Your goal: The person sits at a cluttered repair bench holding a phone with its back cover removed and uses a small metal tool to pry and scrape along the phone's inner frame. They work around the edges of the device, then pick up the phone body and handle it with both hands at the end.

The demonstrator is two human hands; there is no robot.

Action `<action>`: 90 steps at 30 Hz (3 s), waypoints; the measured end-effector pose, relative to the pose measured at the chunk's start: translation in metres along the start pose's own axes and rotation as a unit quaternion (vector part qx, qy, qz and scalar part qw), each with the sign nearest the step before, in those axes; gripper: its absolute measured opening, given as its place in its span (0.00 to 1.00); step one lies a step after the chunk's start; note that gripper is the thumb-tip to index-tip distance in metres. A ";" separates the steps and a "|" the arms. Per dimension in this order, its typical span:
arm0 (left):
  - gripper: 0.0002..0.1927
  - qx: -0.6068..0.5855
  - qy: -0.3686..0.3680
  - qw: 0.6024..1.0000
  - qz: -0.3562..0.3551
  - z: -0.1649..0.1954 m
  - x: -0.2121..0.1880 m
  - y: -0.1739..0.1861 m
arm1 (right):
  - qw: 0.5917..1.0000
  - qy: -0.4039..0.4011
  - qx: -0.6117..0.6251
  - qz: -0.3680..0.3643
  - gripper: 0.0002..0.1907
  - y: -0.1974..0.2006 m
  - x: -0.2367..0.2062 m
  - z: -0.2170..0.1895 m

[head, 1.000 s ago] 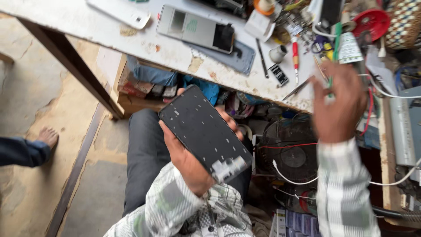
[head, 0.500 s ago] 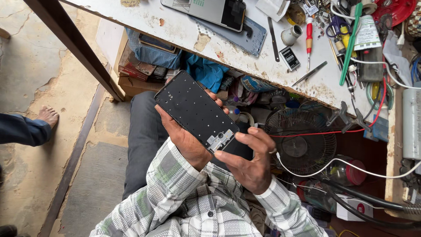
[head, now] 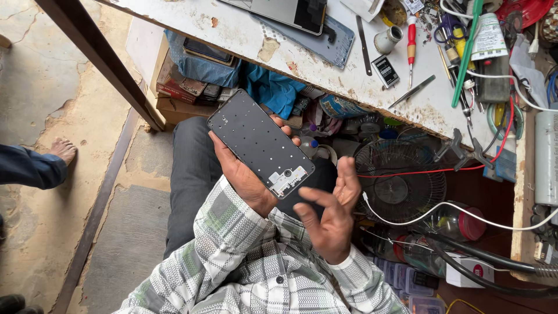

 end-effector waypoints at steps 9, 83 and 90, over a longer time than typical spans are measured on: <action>0.44 0.004 0.011 1.000 0.002 0.000 0.001 0.005 | 0.960 0.162 -0.222 -0.044 0.10 -0.023 -0.003 -0.016; 0.50 0.923 -0.095 0.367 0.057 0.138 0.020 0.096 | 0.996 -0.028 -0.074 -0.048 0.46 0.052 0.112 -0.026; 0.32 0.969 0.228 0.090 -0.012 0.176 0.002 0.104 | 0.992 -0.035 -0.114 -0.033 0.47 0.076 0.115 -0.015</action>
Point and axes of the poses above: each hand's wrist, its own x-axis towards the middle knuckle, its own y-axis out of the back of the hand, z = x × y, the point moved 8 cm from there along x, towards the middle knuckle, and after that the axes turned 4 degrees about z, right-handed, at the moved point
